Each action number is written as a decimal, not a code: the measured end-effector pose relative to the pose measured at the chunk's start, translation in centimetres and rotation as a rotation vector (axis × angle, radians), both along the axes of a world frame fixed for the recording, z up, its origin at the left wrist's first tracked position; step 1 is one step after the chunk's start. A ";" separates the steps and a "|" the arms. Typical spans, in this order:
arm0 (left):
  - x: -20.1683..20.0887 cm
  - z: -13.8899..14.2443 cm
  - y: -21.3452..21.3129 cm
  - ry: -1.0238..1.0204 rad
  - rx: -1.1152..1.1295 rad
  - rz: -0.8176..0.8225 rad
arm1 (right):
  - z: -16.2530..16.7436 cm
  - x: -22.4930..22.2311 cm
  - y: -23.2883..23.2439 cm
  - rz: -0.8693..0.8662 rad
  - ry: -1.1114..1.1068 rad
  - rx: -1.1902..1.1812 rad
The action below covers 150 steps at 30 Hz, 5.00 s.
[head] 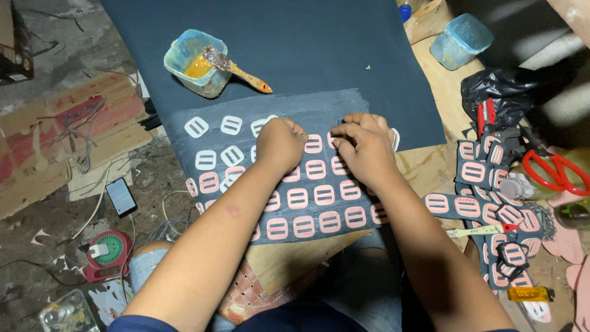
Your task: The person paints small white rectangular cutouts with a yellow substance using a brush, then places them in rows on a dark surface. The person handles each cutout individually, applies the substance, and arranges them in a grid pattern.
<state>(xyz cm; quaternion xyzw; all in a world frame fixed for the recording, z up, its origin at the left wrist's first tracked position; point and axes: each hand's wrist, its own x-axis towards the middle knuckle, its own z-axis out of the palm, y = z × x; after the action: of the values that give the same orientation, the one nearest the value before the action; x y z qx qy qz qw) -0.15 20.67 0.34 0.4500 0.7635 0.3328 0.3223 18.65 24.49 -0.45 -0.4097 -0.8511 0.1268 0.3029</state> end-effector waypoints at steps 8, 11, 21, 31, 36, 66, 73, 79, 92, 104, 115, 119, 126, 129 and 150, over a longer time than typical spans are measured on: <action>0.1 -1.3 0.0 0.020 0.009 -0.004 | -0.2 -1.6 -1.1 0.169 -0.148 0.058; 0.1 -2.2 0.3 0.119 0.141 -0.003 | -0.2 -2.0 -1.5 0.190 -0.251 0.090; -4.2 -1.6 -1.8 0.307 0.383 0.140 | 0.5 -2.4 -2.2 0.141 -0.231 0.036; -6.4 -0.4 -4.8 0.541 0.377 -0.014 | 2.2 -4.0 -2.6 0.240 -0.121 0.084; -4.9 -0.1 -9.1 0.521 0.373 -0.105 | 1.7 -4.9 -4.9 0.303 -0.053 -0.041; -1.9 -3.4 -15.3 -0.412 0.465 0.320 | 1.5 -7.6 -5.6 0.407 -0.087 -0.141; -2.9 -4.4 -15.7 -0.664 0.394 0.388 | 0.7 -8.2 -5.5 0.436 0.016 0.035; -3.2 -5.0 -15.4 -0.670 0.494 0.366 | 1.8 -6.8 -5.4 0.161 0.146 -0.206; -3.5 -3.0 -9.6 -0.432 0.391 0.146 | 1.9 -3.0 -7.4 0.347 -0.224 -0.096; -3.3 -3.1 -5.4 -0.100 0.457 0.031 | 1.5 -1.7 -6.7 0.193 -0.001 -0.098; -3.5 -1.0 -2.9 -0.258 -0.048 0.140 | 1.1 -1.7 -4.6 0.101 0.026 -0.158; -3.4 -0.2 -2.8 -0.217 -0.091 0.138 | 1.0 -1.7 -4.5 0.115 0.025 -0.142; -3.2 -0.7 -2.8 -0.112 -0.067 0.132 | 1.0 -1.8 -4.4 0.115 0.017 -0.175; -3.3 -1.1 -2.8 -0.091 -0.043 0.130 | 1.1 -2.0 -4.4 0.124 0.022 -0.162; -2.9 -0.7 -2.9 -0.112 -0.061 0.130 | 0.9 -3.4 -4.2 0.211 -0.089 0.022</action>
<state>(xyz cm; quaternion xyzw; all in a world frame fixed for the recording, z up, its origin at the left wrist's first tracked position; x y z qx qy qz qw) -3.03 17.79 -0.33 0.3700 0.7818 0.3542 0.3557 15.26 20.30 0.47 -0.3199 -0.9033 0.1303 0.2545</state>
